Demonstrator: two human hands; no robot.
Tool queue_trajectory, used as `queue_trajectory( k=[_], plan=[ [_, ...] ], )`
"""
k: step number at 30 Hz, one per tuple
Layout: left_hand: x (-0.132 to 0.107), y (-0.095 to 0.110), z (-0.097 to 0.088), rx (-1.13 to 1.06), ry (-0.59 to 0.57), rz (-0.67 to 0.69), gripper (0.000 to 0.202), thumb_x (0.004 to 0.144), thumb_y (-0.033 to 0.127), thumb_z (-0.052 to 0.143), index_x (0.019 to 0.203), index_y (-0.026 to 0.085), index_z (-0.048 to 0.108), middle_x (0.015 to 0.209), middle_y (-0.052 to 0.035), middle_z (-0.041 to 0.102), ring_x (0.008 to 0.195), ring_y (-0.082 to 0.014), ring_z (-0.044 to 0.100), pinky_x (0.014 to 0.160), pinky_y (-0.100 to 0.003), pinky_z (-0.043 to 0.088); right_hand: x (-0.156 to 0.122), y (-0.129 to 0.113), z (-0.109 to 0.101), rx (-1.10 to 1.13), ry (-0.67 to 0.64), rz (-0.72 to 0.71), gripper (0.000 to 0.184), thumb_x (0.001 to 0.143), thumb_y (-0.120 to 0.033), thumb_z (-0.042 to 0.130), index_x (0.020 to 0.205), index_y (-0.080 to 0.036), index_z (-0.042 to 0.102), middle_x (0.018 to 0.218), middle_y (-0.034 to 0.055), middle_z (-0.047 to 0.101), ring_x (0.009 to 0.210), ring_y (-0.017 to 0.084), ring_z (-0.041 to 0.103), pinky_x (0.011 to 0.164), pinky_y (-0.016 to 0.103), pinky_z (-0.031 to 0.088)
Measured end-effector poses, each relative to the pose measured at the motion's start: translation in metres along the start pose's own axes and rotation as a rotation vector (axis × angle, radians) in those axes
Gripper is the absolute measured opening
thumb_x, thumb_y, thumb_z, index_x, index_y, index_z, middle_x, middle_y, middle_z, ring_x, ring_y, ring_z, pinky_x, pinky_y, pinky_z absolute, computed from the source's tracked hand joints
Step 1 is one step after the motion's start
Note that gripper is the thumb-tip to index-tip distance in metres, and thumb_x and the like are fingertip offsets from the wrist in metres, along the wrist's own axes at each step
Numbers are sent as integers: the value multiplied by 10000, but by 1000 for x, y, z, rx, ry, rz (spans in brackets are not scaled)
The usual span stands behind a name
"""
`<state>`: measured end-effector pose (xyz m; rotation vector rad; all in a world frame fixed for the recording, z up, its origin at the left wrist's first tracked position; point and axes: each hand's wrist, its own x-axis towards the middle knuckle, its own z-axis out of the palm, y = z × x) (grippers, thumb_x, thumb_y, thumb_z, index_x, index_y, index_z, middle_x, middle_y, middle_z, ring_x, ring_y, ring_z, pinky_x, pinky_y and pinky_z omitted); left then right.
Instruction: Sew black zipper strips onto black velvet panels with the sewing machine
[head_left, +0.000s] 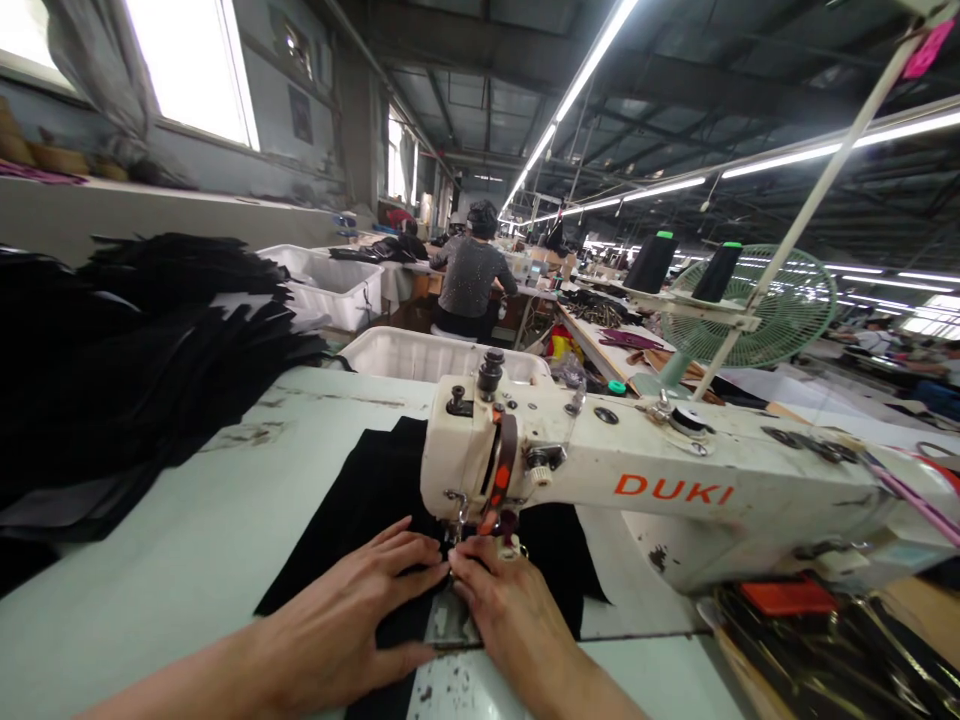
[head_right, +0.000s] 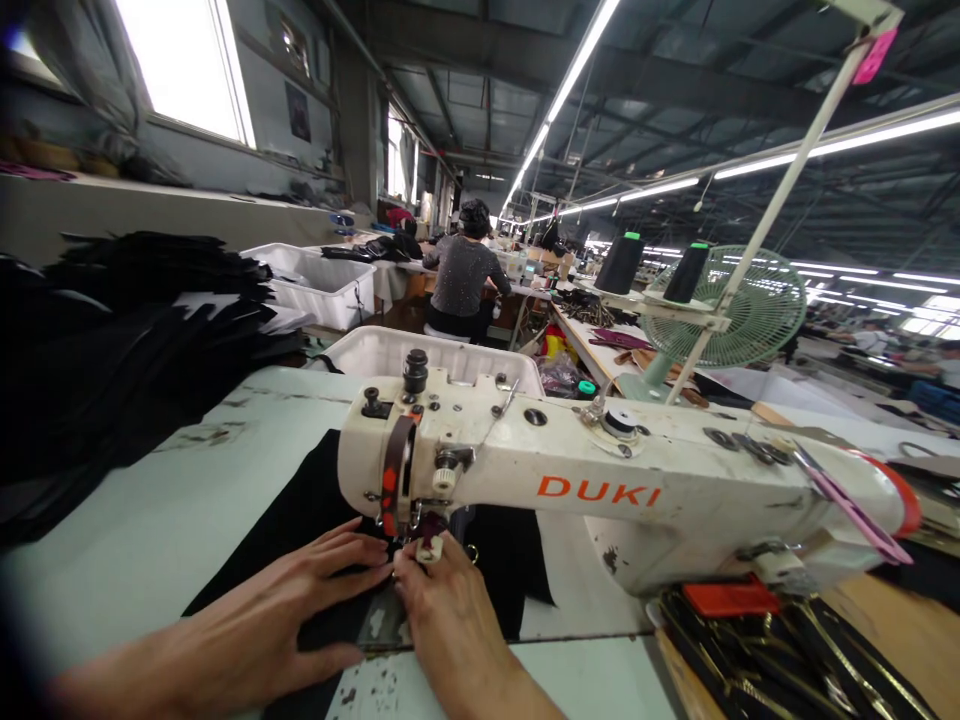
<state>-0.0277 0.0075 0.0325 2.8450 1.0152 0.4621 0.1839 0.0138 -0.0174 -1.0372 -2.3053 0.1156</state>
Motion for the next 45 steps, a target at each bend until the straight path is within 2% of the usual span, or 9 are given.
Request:
queue_trajectory(
  k=[2, 6, 9, 15, 20, 26, 32, 38, 45],
  plan=[
    [4, -2, 8, -26, 57, -28, 454, 759, 225, 755, 1202, 167, 678, 1195, -108, 695, 1111, -290, 663, 1053, -465, 454, 2, -1, -4, 81, 5, 79, 331, 791, -41, 681, 1037, -262, 682, 1092, 8, 699, 987, 213, 673, 885, 314, 560],
    [5, -8, 29, -67, 262, -32, 320, 841, 164, 580, 1130, 190, 713, 1108, -69, 731, 1050, -232, 696, 1025, -371, 498, 3, -4, -4, 162, 71, 263, 329, 739, -70, 711, 1024, -231, 679, 1051, 35, 702, 997, 232, 672, 919, 344, 545],
    [3, -14, 38, -70, 324, -22, 276, 893, 178, 527, 1067, 224, 736, 1073, -32, 747, 1025, -202, 709, 1022, -341, 496, 0, -2, 2, 130, 79, 303, 268, 750, -119, 678, 997, -221, 662, 1082, 62, 690, 1027, 260, 662, 914, 387, 544],
    [1, -20, 38, -68, 320, -10, 226, 945, 243, 544, 1058, 223, 738, 1032, -9, 761, 1016, -180, 713, 1023, -290, 488, -2, 3, 16, 51, 119, 260, 205, 791, -186, 655, 989, -238, 643, 1171, 78, 656, 1129, 286, 612, 939, 413, 518],
    [0, -20, 37, 6, 277, 132, 254, 993, 199, 483, 1128, 199, 699, 1095, -24, 740, 1090, -170, 676, 1082, -288, 434, -2, 3, 19, 23, 91, 286, 189, 797, -187, 666, 977, -234, 637, 1147, 87, 648, 1118, 298, 606, 933, 428, 510],
    [-6, -18, 39, 162, 262, 225, 330, 993, 109, 399, 1245, 139, 609, 1140, -84, 713, 1126, -190, 647, 1125, -349, 388, -2, 4, 11, -64, 52, 277, 379, 755, -172, 693, 1124, -190, 605, 1192, 132, 620, 1129, 328, 571, 941, 472, 492],
    [-6, -14, 36, 140, 147, 209, 402, 930, 59, 368, 1248, 136, 601, 1171, -125, 694, 1141, -263, 635, 1078, -441, 452, 4, -10, 6, -236, -10, 302, 310, 757, -163, 665, 1063, -124, 641, 1109, 203, 634, 1028, 383, 587, 836, 514, 513],
    [-5, -17, 36, 204, 71, 239, 409, 922, 47, 362, 1265, 102, 577, 1204, -146, 679, 1136, -269, 636, 1078, -434, 443, 16, -5, 8, -355, -32, 162, 368, 795, -66, 598, 1133, -209, 629, 1156, 142, 649, 1021, 320, 596, 850, 468, 481],
    [1, -9, 20, 158, 93, 243, 340, 973, 88, 345, 1176, 105, 617, 1115, -127, 705, 1046, -241, 666, 1037, -383, 482, 16, 9, 9, -369, -30, 177, 316, 770, -120, 658, 1082, -171, 656, 1066, 124, 688, 972, 298, 629, 821, 408, 478]
  ],
)
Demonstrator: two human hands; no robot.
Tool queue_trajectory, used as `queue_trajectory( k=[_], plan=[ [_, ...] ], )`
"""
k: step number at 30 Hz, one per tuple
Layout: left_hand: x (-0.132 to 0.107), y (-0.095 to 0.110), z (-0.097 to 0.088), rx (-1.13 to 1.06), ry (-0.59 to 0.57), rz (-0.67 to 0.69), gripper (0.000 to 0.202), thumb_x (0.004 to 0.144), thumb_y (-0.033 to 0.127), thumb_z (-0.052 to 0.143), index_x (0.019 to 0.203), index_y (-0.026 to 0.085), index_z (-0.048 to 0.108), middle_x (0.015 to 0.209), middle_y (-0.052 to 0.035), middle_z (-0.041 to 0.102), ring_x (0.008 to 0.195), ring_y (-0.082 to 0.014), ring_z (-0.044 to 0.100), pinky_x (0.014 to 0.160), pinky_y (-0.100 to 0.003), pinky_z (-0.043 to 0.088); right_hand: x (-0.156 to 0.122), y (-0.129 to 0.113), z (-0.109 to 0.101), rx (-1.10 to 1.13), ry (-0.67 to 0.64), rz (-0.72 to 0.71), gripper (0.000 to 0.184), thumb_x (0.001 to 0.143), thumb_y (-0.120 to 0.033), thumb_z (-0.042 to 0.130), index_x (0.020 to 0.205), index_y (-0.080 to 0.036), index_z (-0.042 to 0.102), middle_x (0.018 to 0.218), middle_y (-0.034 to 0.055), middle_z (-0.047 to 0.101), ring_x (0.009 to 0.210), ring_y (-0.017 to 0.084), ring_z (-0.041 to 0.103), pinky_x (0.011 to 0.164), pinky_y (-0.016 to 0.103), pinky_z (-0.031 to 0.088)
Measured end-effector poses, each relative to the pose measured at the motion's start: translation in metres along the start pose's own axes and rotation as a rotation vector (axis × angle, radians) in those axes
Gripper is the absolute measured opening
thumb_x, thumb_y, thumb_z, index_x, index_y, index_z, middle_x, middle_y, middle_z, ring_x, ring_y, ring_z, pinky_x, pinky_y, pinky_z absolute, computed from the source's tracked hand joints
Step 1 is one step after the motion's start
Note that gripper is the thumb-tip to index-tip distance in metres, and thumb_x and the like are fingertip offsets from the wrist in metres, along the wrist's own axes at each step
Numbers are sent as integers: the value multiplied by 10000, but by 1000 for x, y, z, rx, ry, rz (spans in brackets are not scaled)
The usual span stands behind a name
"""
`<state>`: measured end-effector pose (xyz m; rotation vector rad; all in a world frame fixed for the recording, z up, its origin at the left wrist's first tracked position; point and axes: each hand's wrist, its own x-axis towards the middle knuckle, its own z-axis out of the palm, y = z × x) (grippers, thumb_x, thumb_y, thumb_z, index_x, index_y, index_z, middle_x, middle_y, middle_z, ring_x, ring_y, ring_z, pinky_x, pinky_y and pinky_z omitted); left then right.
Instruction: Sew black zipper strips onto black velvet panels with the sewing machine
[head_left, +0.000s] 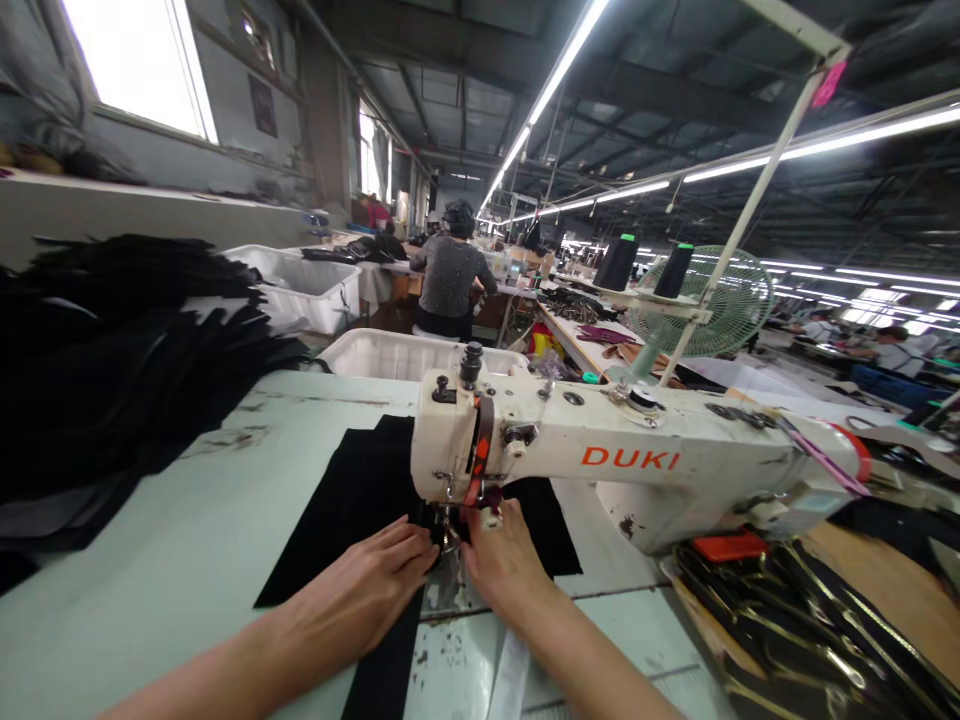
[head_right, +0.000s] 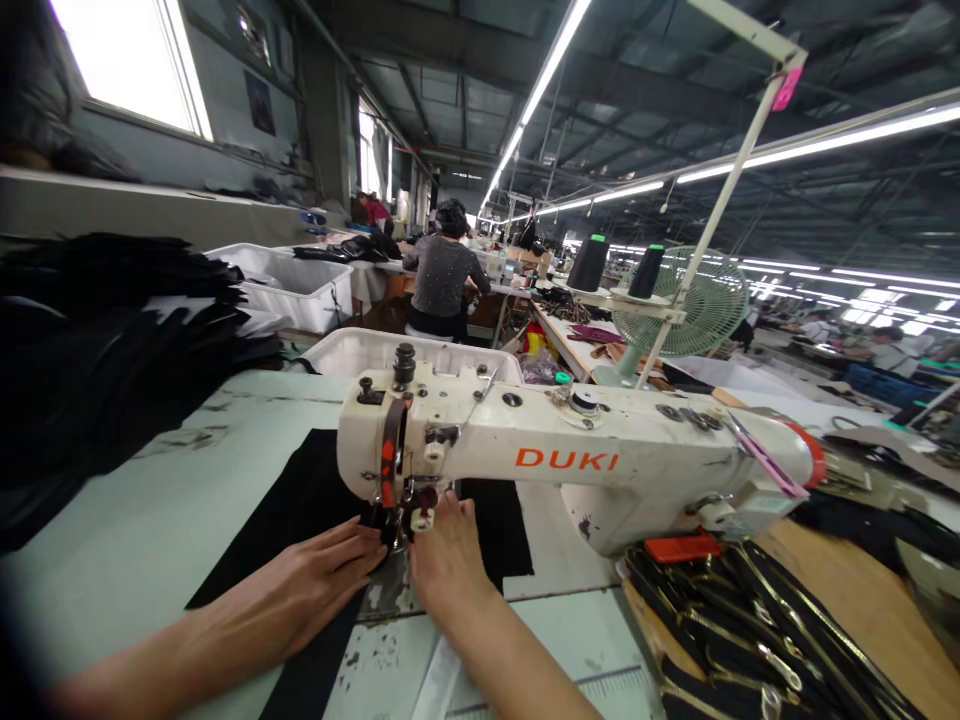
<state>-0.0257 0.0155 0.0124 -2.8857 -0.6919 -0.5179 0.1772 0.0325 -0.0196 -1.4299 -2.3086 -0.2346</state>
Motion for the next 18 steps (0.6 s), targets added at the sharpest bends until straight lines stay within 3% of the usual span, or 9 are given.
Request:
queue_trajectory(
  k=[9, 14, 18],
  plan=[
    [-2, 4, -2, -15, 7, -26, 358, 959, 69, 349, 1209, 129, 597, 1144, -114, 689, 1114, -223, 634, 1087, -389, 432, 19, -4, 21, 11, 68, 25, 255, 840, -56, 551, 1033, -152, 685, 984, 135, 700, 964, 296, 632, 927, 482, 428],
    [0, 7, -13, -64, -3, -73, 346, 914, 58, 385, 1155, 127, 624, 1111, -97, 695, 1088, -215, 651, 1100, -368, 417, 6, 11, -5, 59, 70, -58, 293, 823, -73, 589, 1095, -164, 649, 1031, 102, 678, 961, 244, 622, 847, 375, 490],
    [0, 8, -14, -133, 43, -108, 336, 893, 66, 405, 1104, 165, 646, 1083, -68, 706, 1056, -203, 664, 1103, -364, 417, -18, 10, -27, 115, 101, -252, 323, 861, -102, 615, 1167, -207, 615, 1119, 74, 660, 1014, 243, 598, 933, 403, 472]
  ],
)
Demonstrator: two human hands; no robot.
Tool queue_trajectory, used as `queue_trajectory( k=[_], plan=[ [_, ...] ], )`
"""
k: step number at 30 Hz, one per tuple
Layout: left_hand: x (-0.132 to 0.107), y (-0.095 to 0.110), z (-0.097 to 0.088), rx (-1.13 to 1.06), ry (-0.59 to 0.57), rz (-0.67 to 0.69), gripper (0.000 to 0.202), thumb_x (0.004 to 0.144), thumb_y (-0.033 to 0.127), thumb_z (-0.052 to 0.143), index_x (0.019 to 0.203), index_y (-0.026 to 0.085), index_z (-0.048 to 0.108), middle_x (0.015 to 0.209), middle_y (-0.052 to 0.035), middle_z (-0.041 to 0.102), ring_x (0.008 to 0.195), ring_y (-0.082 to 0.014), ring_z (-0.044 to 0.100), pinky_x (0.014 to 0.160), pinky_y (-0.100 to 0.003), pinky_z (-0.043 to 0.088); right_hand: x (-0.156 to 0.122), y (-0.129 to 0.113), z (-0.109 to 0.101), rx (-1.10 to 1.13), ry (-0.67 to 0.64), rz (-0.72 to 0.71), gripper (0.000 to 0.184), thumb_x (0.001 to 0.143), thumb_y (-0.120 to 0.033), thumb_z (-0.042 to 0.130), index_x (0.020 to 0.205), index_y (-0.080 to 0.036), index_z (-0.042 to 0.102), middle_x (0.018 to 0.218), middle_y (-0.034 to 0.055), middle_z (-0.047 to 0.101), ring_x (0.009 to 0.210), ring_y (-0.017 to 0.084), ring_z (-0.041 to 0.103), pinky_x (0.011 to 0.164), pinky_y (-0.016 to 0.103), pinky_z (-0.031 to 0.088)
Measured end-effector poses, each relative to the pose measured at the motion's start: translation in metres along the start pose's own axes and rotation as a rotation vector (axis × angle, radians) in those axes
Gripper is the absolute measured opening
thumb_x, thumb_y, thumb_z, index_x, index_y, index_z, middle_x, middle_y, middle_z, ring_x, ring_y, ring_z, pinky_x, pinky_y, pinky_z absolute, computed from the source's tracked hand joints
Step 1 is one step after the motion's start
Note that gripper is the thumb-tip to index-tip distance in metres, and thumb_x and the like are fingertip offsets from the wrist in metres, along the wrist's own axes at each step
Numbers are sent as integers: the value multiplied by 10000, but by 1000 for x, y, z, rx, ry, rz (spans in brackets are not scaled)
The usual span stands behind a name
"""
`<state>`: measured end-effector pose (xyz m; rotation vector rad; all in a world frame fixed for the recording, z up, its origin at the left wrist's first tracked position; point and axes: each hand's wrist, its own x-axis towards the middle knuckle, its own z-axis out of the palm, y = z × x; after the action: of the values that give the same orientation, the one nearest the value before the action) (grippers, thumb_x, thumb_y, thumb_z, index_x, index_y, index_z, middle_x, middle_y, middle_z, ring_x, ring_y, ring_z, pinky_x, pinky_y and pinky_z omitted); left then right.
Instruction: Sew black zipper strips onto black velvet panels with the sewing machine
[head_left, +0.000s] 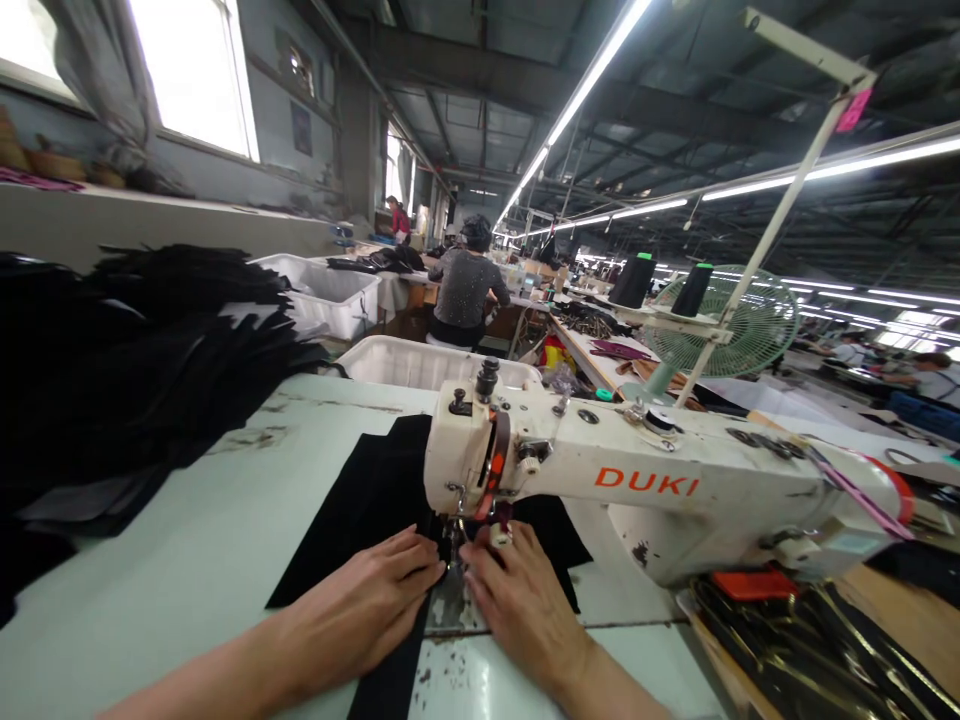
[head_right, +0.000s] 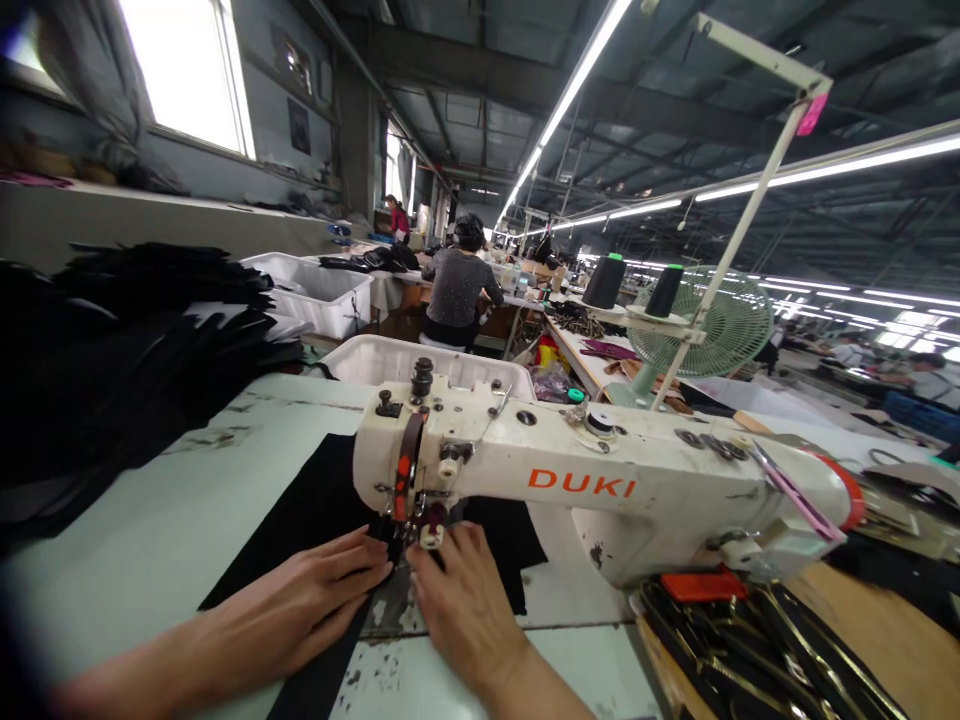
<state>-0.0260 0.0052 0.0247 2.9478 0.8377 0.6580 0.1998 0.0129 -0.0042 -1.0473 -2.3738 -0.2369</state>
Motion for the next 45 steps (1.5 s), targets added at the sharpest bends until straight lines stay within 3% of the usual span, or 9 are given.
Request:
queue_trajectory(
  k=[3, 10, 15, 20, 27, 35, 40, 45],
  plan=[
    [0, 0, 0, 0, 19, 6, 331, 902, 67, 412, 1106, 176, 648, 1073, -60, 716, 1031, -194, 676, 1094, -360, 427, -5, -7, 1, 74, 32, -84, 308, 895, -85, 582, 1161, -235, 620, 1074, 28, 692, 992, 216, 614, 971, 382, 461],
    [7, -1, -6, 38, 40, 32, 372, 863, 33, 430, 1126, 185, 644, 1125, -40, 729, 1053, -180, 679, 1072, -274, 433, -3, -5, 23, 59, 112, -42, 248, 929, -183, 577, 1166, -222, 641, 1088, 26, 717, 984, 213, 654, 1007, 379, 463],
    [7, -13, 4, -23, 11, 10, 435, 877, 35, 413, 1232, 200, 604, 1168, -49, 706, 1127, -179, 645, 1111, -314, 393, -6, -5, 27, 53, 178, -18, 264, 943, -186, 552, 1187, -234, 640, 1109, 13, 718, 1005, 216, 659, 1021, 385, 459],
    [3, -22, 15, -37, 30, -5, 414, 900, 39, 401, 1227, 186, 609, 1181, -71, 699, 1151, -186, 633, 1127, -333, 375, -7, -4, 30, 59, 197, -8, 287, 964, -194, 518, 1225, -232, 631, 1157, 3, 708, 1037, 215, 656, 1045, 389, 445],
    [-2, -33, 27, 3, 57, 21, 403, 919, 42, 416, 1261, 146, 602, 1263, -104, 669, 1223, -200, 592, 1129, -355, 366, -6, -3, 34, 45, 192, 7, 278, 967, -207, 518, 1213, -224, 645, 1163, 10, 711, 1032, 205, 667, 1116, 407, 376],
    [1, -31, 21, 80, 37, 45, 404, 910, 23, 397, 1222, 123, 634, 1253, -117, 677, 1193, -223, 617, 1095, -391, 399, -4, -2, 34, 62, 172, 18, 279, 939, -182, 550, 1195, -220, 654, 1134, 11, 721, 1035, 191, 669, 1118, 365, 363],
    [-2, -34, 29, 4, 85, 10, 417, 908, 38, 409, 1245, 154, 625, 1260, -102, 675, 1207, -217, 606, 1124, -401, 362, -4, -1, 30, 71, 157, 22, 261, 953, -209, 568, 1198, -226, 656, 1147, -1, 717, 1051, 174, 661, 1139, 341, 325],
    [-3, -32, 25, -30, 25, -23, 389, 937, 64, 436, 1260, 165, 630, 1287, -103, 659, 1220, -227, 597, 1128, -399, 375, -6, -1, 27, 72, 140, 36, 265, 979, -231, 550, 1224, -234, 650, 1165, -10, 713, 1074, 164, 654, 1166, 340, 277]
  ],
)
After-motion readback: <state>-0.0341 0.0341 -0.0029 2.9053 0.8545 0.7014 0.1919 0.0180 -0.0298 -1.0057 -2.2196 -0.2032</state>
